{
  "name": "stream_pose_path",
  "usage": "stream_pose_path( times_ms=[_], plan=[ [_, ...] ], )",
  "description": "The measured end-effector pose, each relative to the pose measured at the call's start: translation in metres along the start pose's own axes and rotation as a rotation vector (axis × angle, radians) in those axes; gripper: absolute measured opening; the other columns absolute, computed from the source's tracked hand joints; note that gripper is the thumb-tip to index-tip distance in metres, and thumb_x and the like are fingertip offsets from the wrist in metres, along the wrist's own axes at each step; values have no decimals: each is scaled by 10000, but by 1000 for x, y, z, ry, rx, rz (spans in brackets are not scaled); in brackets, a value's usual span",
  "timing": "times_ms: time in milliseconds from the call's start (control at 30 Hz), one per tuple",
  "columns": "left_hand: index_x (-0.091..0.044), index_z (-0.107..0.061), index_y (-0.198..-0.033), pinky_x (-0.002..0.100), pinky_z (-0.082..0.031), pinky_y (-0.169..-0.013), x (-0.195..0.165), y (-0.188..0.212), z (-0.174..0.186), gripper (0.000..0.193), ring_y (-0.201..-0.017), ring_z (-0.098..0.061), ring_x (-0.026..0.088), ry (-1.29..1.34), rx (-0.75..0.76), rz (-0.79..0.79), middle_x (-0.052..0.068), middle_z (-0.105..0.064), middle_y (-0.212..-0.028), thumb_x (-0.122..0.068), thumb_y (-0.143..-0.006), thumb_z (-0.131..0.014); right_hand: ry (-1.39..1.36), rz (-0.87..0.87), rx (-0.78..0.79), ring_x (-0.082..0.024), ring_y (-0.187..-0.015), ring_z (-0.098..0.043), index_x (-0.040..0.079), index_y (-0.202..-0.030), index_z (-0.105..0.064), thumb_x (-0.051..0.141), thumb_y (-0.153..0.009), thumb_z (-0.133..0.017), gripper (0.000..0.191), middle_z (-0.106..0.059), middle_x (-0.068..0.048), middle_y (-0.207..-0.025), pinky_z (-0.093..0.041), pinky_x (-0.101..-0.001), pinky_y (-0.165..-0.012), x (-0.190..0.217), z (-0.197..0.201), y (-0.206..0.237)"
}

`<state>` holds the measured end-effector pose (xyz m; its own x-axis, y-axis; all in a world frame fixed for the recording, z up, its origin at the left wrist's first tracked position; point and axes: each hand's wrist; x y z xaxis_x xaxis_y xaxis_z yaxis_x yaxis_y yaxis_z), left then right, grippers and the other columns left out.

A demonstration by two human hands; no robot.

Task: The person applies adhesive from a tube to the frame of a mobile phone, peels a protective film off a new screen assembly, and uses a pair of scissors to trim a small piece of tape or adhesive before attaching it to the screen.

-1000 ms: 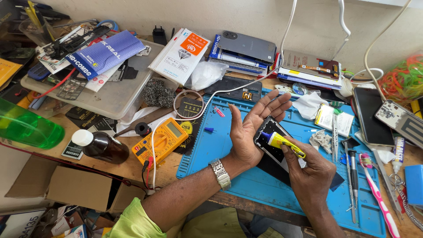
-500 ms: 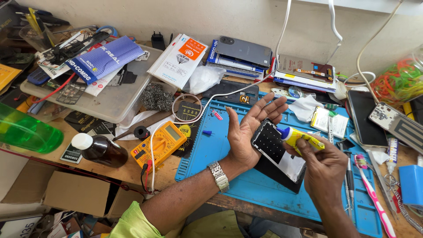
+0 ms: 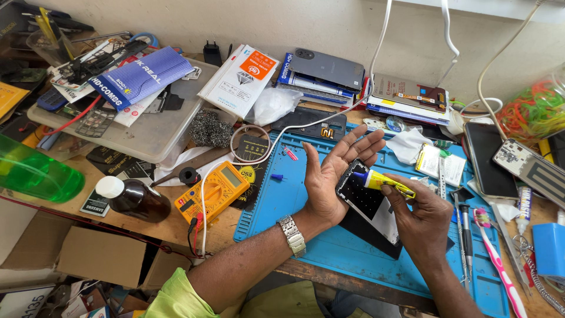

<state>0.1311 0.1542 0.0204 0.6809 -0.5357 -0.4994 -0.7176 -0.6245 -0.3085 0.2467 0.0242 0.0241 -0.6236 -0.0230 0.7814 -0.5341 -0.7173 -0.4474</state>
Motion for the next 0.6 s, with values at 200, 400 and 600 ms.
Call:
stream_pose_path(
  times_ms=[200, 400, 600],
  plan=[
    [-5, -300, -1612, 442, -263, -1299, -1, 0, 0, 1121, -1531, -378, 320, 12, 5, 7, 237, -405, -1617, -872, -911, -181, 44, 48, 8, -57, -702, -638, 78, -1176, -764, 72, -931, -765, 245, -762, -67, -913, -492, -211, -573, 6, -1, -2],
    [-3, -302, -1611, 449, -267, -1300, -1, 0, 0, 1119, -1531, -377, 325, 5, 5, 2, 241, -402, -1617, -870, -915, -177, 43, 60, 19, -65, -721, -670, 75, -1175, -758, 82, -927, -756, 248, -765, -70, -934, -522, -214, -578, 9, -2, -2],
    [-5, -304, -1610, 447, -266, -1298, -1, 0, -1, 1118, -1531, -380, 325, -10, 1, 2, 238, -408, -1615, -869, -915, -167, 110, 73, 10, -96, -744, -666, 73, -1175, -768, 81, -923, -770, 252, -770, -89, -931, -531, -239, -623, 8, -2, -2]
  ],
)
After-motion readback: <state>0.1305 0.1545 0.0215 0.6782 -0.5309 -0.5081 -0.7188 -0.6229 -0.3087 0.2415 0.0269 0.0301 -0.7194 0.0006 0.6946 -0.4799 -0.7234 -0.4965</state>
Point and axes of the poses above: each hand's wrist, its own y-axis away from the middle knuckle, its own z-axis out of the back of the hand, x = y × z
